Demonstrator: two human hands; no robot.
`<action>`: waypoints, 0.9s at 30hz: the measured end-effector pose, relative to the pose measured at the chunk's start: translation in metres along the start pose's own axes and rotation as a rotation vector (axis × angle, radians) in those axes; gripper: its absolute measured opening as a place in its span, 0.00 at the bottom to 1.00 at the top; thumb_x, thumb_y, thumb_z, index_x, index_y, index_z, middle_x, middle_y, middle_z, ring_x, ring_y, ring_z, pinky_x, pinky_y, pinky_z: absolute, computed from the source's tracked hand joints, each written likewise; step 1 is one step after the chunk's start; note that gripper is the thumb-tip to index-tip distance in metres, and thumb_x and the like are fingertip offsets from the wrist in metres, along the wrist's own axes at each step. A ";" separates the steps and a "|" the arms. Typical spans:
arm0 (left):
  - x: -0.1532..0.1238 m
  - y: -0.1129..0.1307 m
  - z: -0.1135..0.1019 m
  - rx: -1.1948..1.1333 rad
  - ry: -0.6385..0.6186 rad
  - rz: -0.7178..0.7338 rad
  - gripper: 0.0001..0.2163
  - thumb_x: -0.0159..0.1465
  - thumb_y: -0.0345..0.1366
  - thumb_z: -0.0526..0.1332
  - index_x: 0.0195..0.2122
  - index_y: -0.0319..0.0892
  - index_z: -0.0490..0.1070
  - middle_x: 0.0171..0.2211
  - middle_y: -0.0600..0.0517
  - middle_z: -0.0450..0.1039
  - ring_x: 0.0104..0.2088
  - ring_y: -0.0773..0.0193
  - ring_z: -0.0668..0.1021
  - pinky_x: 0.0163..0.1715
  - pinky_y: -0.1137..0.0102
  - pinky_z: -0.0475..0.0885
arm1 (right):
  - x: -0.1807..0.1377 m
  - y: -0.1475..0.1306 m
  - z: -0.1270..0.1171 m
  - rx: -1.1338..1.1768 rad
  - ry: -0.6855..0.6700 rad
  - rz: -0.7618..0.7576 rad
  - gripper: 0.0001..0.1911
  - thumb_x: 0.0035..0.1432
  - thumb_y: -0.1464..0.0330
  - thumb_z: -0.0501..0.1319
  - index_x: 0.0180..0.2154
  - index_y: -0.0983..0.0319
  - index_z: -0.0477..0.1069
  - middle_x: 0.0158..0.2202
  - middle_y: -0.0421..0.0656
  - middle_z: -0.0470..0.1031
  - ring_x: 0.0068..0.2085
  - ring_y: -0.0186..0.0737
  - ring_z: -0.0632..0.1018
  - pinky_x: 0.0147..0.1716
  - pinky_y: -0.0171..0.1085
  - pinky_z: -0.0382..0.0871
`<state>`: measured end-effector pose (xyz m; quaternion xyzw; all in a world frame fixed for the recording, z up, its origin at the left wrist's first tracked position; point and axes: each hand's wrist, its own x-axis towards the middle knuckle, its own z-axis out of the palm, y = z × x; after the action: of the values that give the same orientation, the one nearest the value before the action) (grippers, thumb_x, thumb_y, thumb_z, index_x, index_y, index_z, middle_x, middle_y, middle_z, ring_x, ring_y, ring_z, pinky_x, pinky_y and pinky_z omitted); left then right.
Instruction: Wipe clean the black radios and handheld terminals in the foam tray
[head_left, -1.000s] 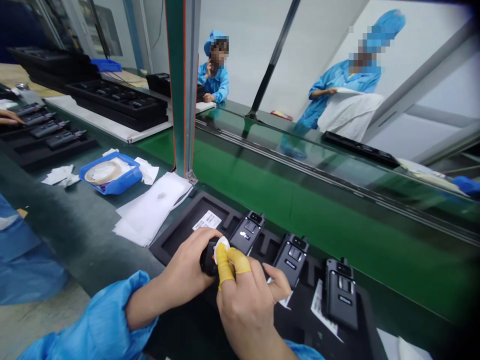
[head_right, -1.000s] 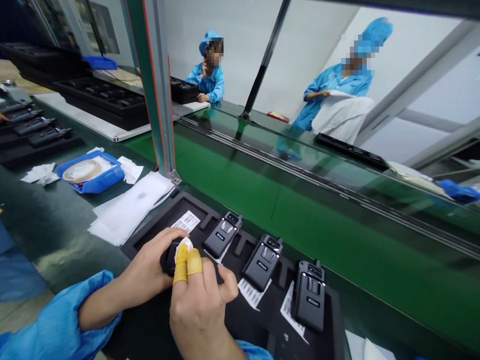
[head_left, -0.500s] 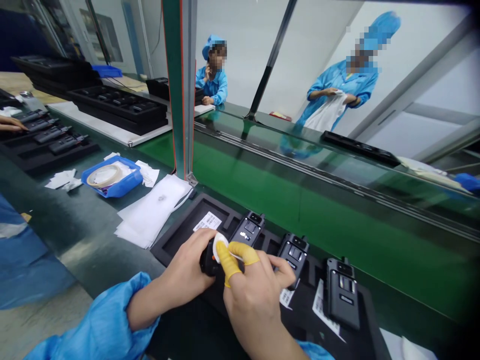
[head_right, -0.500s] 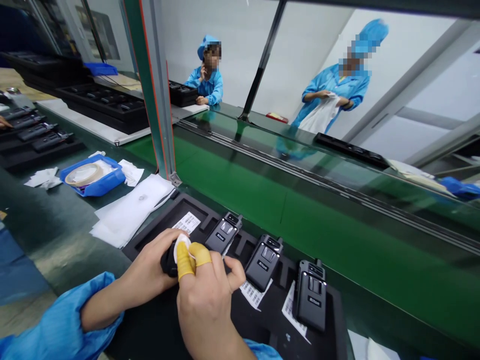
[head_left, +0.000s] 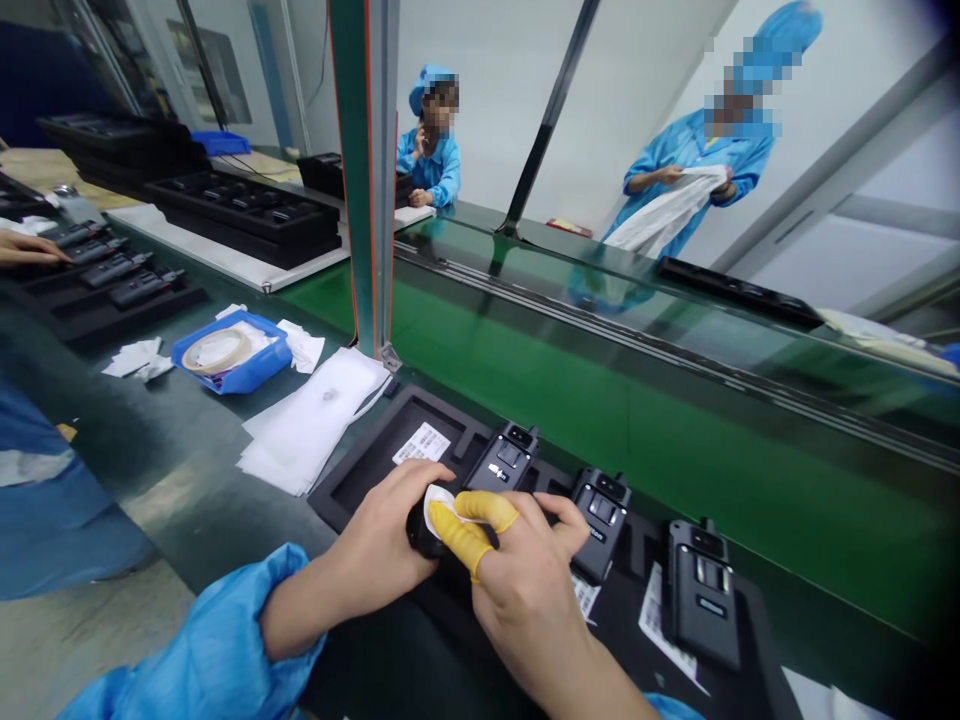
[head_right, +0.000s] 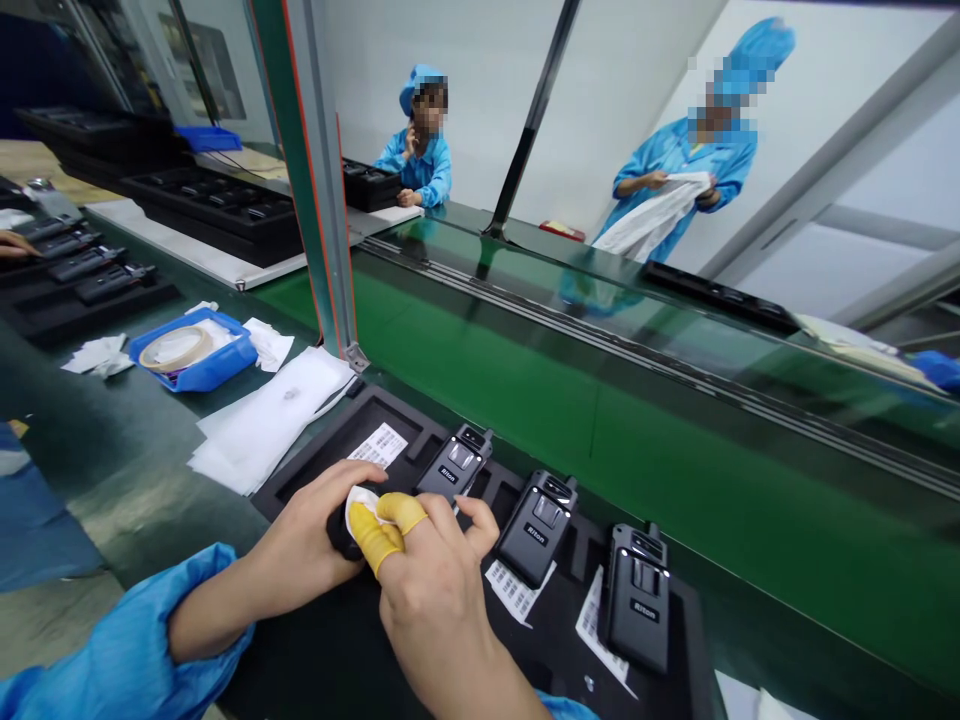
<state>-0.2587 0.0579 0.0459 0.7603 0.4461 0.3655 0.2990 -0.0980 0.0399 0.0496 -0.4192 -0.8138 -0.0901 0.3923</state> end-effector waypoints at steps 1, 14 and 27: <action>0.000 0.000 0.000 0.000 0.001 0.000 0.27 0.44 0.21 0.57 0.47 0.43 0.63 0.46 0.48 0.69 0.48 0.56 0.73 0.50 0.62 0.68 | -0.001 0.001 0.000 0.000 0.002 -0.004 0.19 0.46 0.83 0.51 0.30 0.57 0.73 0.35 0.36 0.74 0.37 0.34 0.69 0.43 0.44 0.48; 0.001 0.003 -0.001 0.018 0.013 -0.020 0.27 0.42 0.18 0.55 0.45 0.43 0.64 0.43 0.51 0.70 0.44 0.59 0.74 0.46 0.66 0.69 | -0.003 0.010 -0.002 -0.079 0.060 0.064 0.20 0.53 0.82 0.51 0.41 0.58 0.73 0.36 0.40 0.73 0.34 0.32 0.69 0.44 0.43 0.50; 0.000 0.002 0.002 0.039 0.022 -0.036 0.25 0.47 0.22 0.60 0.47 0.43 0.63 0.45 0.49 0.69 0.46 0.58 0.74 0.48 0.64 0.69 | -0.004 -0.021 0.007 -0.175 0.128 0.072 0.15 0.55 0.80 0.50 0.28 0.61 0.71 0.30 0.41 0.72 0.32 0.35 0.67 0.43 0.45 0.51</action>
<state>-0.2566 0.0574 0.0463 0.7538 0.4700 0.3595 0.2856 -0.1162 0.0268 0.0460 -0.4742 -0.7605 -0.1730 0.4084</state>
